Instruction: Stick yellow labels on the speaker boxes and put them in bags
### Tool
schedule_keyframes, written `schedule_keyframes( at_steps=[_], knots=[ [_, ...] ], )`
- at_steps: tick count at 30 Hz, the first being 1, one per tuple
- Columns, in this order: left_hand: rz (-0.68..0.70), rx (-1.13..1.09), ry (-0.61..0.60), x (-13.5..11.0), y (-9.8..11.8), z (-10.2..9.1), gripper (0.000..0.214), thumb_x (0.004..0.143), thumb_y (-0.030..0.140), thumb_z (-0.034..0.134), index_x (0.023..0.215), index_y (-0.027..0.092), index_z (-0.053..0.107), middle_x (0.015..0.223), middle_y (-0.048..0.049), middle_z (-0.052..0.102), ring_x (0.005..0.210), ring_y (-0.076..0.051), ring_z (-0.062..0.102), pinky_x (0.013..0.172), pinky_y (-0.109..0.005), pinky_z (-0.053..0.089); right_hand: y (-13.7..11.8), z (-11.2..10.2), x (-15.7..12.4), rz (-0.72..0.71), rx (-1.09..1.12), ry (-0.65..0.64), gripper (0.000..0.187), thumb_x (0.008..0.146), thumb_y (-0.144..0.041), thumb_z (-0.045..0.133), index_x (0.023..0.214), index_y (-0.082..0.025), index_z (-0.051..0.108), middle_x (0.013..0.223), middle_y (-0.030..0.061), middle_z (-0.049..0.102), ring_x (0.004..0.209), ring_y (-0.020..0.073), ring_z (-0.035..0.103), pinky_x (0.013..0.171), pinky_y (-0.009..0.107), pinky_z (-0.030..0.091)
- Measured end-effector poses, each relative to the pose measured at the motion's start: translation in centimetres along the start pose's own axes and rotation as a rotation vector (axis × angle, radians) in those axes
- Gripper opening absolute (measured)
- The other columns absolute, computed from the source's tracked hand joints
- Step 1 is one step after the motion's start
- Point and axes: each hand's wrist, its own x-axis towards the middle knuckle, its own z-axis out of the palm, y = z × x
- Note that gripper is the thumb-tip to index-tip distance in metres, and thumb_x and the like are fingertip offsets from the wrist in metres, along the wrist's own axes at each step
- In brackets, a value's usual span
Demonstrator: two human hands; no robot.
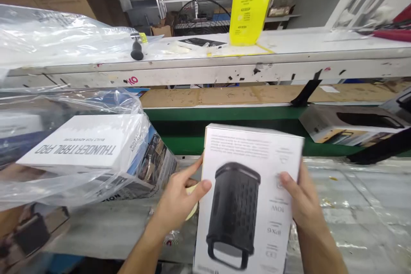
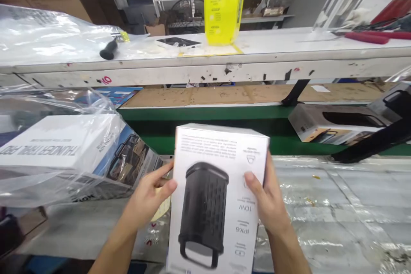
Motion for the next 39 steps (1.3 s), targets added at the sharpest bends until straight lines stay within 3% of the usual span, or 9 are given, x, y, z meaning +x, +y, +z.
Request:
schedule_keyframes(
  at_steps=[4, 7, 10, 16, 21, 26, 32, 36, 39],
  knots=[
    [0.173, -0.079, 0.106, -1.9, 0.2, -0.2, 0.072, 0.088, 0.062, 0.07, 0.142, 0.015, 0.064, 0.056, 0.0061, 0.037, 0.052, -0.011, 0.027, 0.051, -0.027, 0.022, -2.7, 0.2, -1.2, -0.442, -0.108, 0.115, 0.095, 0.084, -0.061, 0.076, 0.164, -0.036, 0.03, 0.168, 0.0059, 0.036, 0.15, 0.043, 0.04, 0.118, 0.06, 0.045],
    [0.195, -0.166, 0.096, -1.0, -1.1, 0.7, 0.068, 0.089, 0.063, 0.069, 0.138, 0.016, 0.066, 0.066, 0.0016, 0.051, 0.053, -0.011, 0.032, 0.051, -0.027, 0.024, -2.2, 0.9, -0.3, -0.696, -0.178, 0.091, 0.1, 0.081, -0.068, 0.075, 0.164, -0.037, 0.031, 0.172, 0.0029, 0.028, 0.159, 0.0418, 0.022, 0.128, 0.066, 0.026],
    [0.251, -0.194, 0.059, 0.6, -1.2, 1.2, 0.057, 0.093, 0.057, 0.067, 0.135, 0.019, 0.068, 0.08, -0.0047, 0.065, 0.056, -0.014, 0.045, 0.052, -0.027, 0.031, -1.0, 0.8, 1.4, -0.749, -0.073, 0.116, 0.098, 0.077, -0.069, 0.079, 0.16, -0.036, 0.04, 0.169, 0.0047, 0.034, 0.158, 0.0402, 0.026, 0.126, 0.065, 0.029],
    [0.754, -0.357, 0.359, 2.1, 4.9, 0.7, 0.04, 0.104, 0.034, 0.05, 0.069, 0.018, 0.064, 0.072, -0.0046, 0.059, 0.066, -0.016, 0.052, 0.057, -0.029, 0.037, -3.9, -0.7, 3.4, -0.692, 0.097, 0.13, 0.062, 0.082, -0.065, 0.069, 0.131, -0.028, 0.07, 0.143, 0.009, 0.062, 0.142, 0.0415, 0.049, 0.12, 0.061, 0.036],
    [0.855, -0.338, 0.306, 1.7, 10.7, 2.3, 0.047, 0.102, 0.032, 0.059, 0.061, 0.02, 0.038, 0.058, 0.0046, 0.032, 0.05, -0.009, 0.025, 0.047, -0.03, 0.017, -11.0, 0.6, 0.6, -1.098, -0.167, 0.153, 0.053, 0.086, -0.068, 0.063, 0.118, -0.029, 0.078, 0.109, 0.0077, 0.07, 0.115, 0.0428, 0.061, 0.101, 0.06, 0.046],
    [0.897, -0.237, 0.309, 1.7, 14.0, 4.1, 0.045, 0.103, 0.044, 0.057, 0.068, 0.02, 0.045, 0.062, 0.0045, 0.036, 0.053, -0.009, 0.031, 0.048, -0.027, 0.026, -15.1, 3.7, -1.4, -0.74, -0.447, -0.331, 0.024, 0.087, -0.039, 0.081, 0.107, -0.029, 0.073, 0.101, 0.004, 0.073, 0.092, 0.0256, 0.067, 0.084, 0.042, 0.053],
    [0.713, -0.25, -0.094, 2.2, 13.5, 1.6, 0.039, 0.102, 0.052, 0.055, 0.084, 0.019, 0.064, 0.072, 0.0002, 0.061, 0.063, -0.013, 0.058, 0.057, -0.025, 0.047, -17.4, 3.0, 1.8, -0.572, -0.291, -0.333, 0.01, 0.089, -0.032, 0.08, 0.09, -0.025, 0.072, 0.079, -0.0005, 0.071, 0.068, 0.0153, 0.064, 0.061, 0.028, 0.051],
    [0.645, -0.16, -0.09, 2.4, 13.3, 0.7, 0.018, 0.095, 0.035, 0.072, 0.087, 0.018, 0.071, 0.082, -0.0007, 0.072, 0.074, -0.013, 0.066, 0.067, -0.024, 0.051, -18.4, 2.5, 3.1, -0.627, -0.396, -0.333, 0.022, 0.087, -0.027, 0.081, 0.107, -0.027, 0.072, 0.082, -0.0007, 0.07, 0.07, 0.0161, 0.064, 0.065, 0.03, 0.054],
    [0.642, -0.152, -0.054, 2.7, 13.7, 1.3, 0.018, 0.094, 0.034, 0.073, 0.086, 0.018, 0.073, 0.083, -0.001, 0.075, 0.074, -0.014, 0.068, 0.068, -0.023, 0.052, -18.1, 3.0, 2.9, -0.911, -0.514, -0.08, 0.036, 0.086, -0.023, 0.078, 0.12, -0.028, 0.066, 0.098, 0.0028, 0.066, 0.087, 0.0203, 0.065, 0.079, 0.038, 0.056]
  ],
)
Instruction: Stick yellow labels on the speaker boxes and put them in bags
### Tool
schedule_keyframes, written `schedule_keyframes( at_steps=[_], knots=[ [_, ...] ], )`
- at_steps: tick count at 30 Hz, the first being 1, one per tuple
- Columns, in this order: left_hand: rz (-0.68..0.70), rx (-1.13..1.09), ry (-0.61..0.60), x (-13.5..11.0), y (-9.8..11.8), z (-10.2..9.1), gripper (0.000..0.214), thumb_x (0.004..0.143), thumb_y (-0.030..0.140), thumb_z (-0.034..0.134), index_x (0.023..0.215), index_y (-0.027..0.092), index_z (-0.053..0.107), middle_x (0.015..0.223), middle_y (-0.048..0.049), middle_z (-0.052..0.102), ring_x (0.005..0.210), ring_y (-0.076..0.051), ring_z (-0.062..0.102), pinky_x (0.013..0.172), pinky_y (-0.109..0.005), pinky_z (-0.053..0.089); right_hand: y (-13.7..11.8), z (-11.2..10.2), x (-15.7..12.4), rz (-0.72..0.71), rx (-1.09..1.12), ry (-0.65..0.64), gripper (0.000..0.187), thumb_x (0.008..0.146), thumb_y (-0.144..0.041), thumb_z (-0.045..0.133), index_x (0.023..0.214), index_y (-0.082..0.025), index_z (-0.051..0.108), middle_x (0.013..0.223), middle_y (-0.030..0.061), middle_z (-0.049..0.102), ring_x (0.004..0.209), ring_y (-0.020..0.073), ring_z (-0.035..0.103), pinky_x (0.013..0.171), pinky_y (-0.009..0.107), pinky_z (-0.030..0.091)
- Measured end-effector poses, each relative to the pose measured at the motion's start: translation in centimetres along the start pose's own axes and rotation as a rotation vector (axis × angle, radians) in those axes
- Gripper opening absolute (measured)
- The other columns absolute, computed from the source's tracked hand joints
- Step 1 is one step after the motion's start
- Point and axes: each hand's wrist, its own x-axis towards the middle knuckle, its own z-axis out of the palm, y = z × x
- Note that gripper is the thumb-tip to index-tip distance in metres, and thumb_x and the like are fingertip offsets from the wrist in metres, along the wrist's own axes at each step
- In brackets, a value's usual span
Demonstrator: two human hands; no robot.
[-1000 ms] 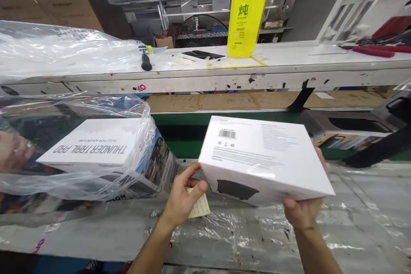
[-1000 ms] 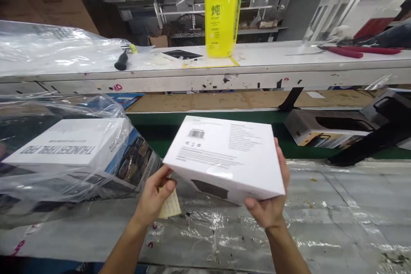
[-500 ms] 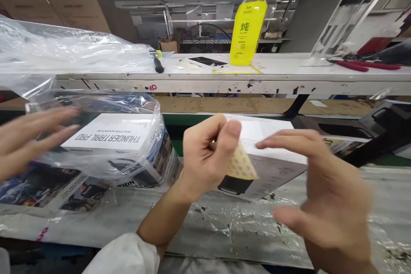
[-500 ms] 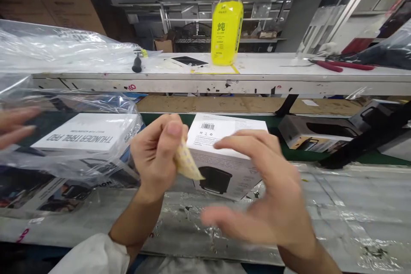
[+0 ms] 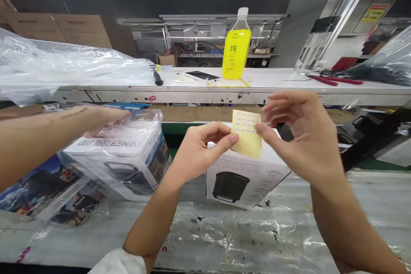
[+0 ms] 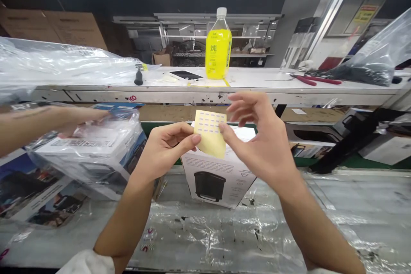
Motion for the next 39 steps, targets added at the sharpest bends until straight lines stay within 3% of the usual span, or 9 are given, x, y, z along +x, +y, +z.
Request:
schedule_keyframes(
  at_steps=[2, 4, 9, 17, 22, 28, 33, 35, 39],
  knots=[
    [0.017, 0.005, 0.03, 0.3, 0.0, 0.6, 0.018, 0.094, 0.035, 0.073, 0.086, 0.018, 0.074, 0.081, -0.0005, 0.076, 0.073, -0.013, 0.068, 0.067, -0.023, 0.052, -0.3, 0.5, -0.6, -0.195, -0.195, 0.123, 0.027, 0.085, -0.02, 0.079, 0.108, -0.027, 0.068, 0.104, 0.0055, 0.061, 0.097, 0.0234, 0.063, 0.084, 0.041, 0.054],
    [0.024, 0.017, 0.035, 0.4, 0.0, 1.0, 0.02, 0.094, 0.036, 0.072, 0.085, 0.018, 0.074, 0.079, -0.0004, 0.075, 0.073, -0.014, 0.068, 0.067, -0.023, 0.051, -0.6, 1.0, -1.1, -0.312, -0.3, 0.105, 0.015, 0.085, -0.019, 0.078, 0.097, -0.025, 0.07, 0.102, 0.0064, 0.059, 0.098, 0.0243, 0.062, 0.082, 0.041, 0.053],
    [0.049, 0.153, 0.034, 0.4, 0.1, 1.5, 0.027, 0.1, 0.04, 0.063, 0.088, 0.019, 0.076, 0.077, -0.0002, 0.073, 0.073, -0.014, 0.066, 0.068, -0.025, 0.048, -0.5, 1.2, -1.5, -0.344, -0.339, 0.031, 0.012, 0.09, -0.016, 0.075, 0.096, -0.023, 0.069, 0.094, 0.0055, 0.067, 0.087, 0.0222, 0.065, 0.077, 0.04, 0.05],
    [0.253, 0.468, 0.104, 0.1, 0.2, 2.5, 0.02, 0.102, 0.026, 0.058, 0.091, 0.018, 0.073, 0.078, 0.0021, 0.072, 0.068, -0.011, 0.061, 0.067, -0.024, 0.045, -0.3, 1.3, -1.7, -0.429, -0.462, 0.031, 0.017, 0.09, -0.012, 0.072, 0.101, -0.024, 0.067, 0.096, 0.0049, 0.074, 0.085, 0.0208, 0.07, 0.077, 0.036, 0.049],
    [0.207, 0.429, 0.193, 0.4, -0.4, 1.9, 0.022, 0.101, 0.029, 0.061, 0.083, 0.019, 0.07, 0.073, 0.0022, 0.07, 0.066, -0.012, 0.06, 0.066, -0.024, 0.046, -1.3, 0.8, -0.6, -0.247, -0.289, -0.155, 0.01, 0.087, -0.014, 0.066, 0.086, -0.024, 0.064, 0.087, 0.0026, 0.072, 0.082, 0.0208, 0.067, 0.075, 0.037, 0.046],
    [0.056, -0.143, 0.512, -0.9, -4.9, -2.9, 0.022, 0.095, 0.038, 0.07, 0.084, 0.019, 0.073, 0.071, 0.0002, 0.071, 0.063, -0.013, 0.064, 0.065, -0.025, 0.053, -0.6, 1.5, 3.5, 0.22, 0.126, -0.702, 0.007, 0.084, -0.025, 0.067, 0.078, -0.022, 0.068, 0.081, -0.0012, 0.07, 0.077, 0.0164, 0.059, 0.071, 0.031, 0.044],
    [-0.234, -0.405, 0.584, -6.0, -9.6, -5.3, 0.023, 0.081, 0.033, 0.082, 0.097, 0.019, 0.075, 0.079, -0.0006, 0.072, 0.063, -0.012, 0.062, 0.061, -0.024, 0.051, 0.2, 4.3, 4.8, 0.238, 0.042, -0.912, 0.014, 0.088, -0.033, 0.064, 0.084, -0.021, 0.071, 0.079, -0.0001, 0.067, 0.071, 0.0158, 0.057, 0.065, 0.029, 0.042],
    [-0.339, -0.479, 0.569, -8.1, -10.9, -5.5, 0.018, 0.079, 0.031, 0.079, 0.088, 0.019, 0.07, 0.073, 0.0005, 0.069, 0.061, -0.012, 0.061, 0.059, -0.024, 0.048, 0.0, 5.2, 4.6, 0.206, -0.003, -0.937, 0.014, 0.089, -0.032, 0.062, 0.084, -0.022, 0.071, 0.078, 0.0, 0.067, 0.068, 0.0152, 0.057, 0.061, 0.028, 0.041],
    [-0.387, -0.61, 0.459, -11.0, -12.4, -5.4, 0.019, 0.08, 0.03, 0.067, 0.072, 0.02, 0.054, 0.065, 0.0006, 0.059, 0.059, -0.015, 0.058, 0.061, -0.028, 0.045, -0.3, 6.0, 4.3, 0.21, -0.046, -0.971, 0.013, 0.088, -0.026, 0.06, 0.079, -0.021, 0.068, 0.075, 0.0002, 0.068, 0.063, 0.0144, 0.056, 0.055, 0.027, 0.039]
  ],
)
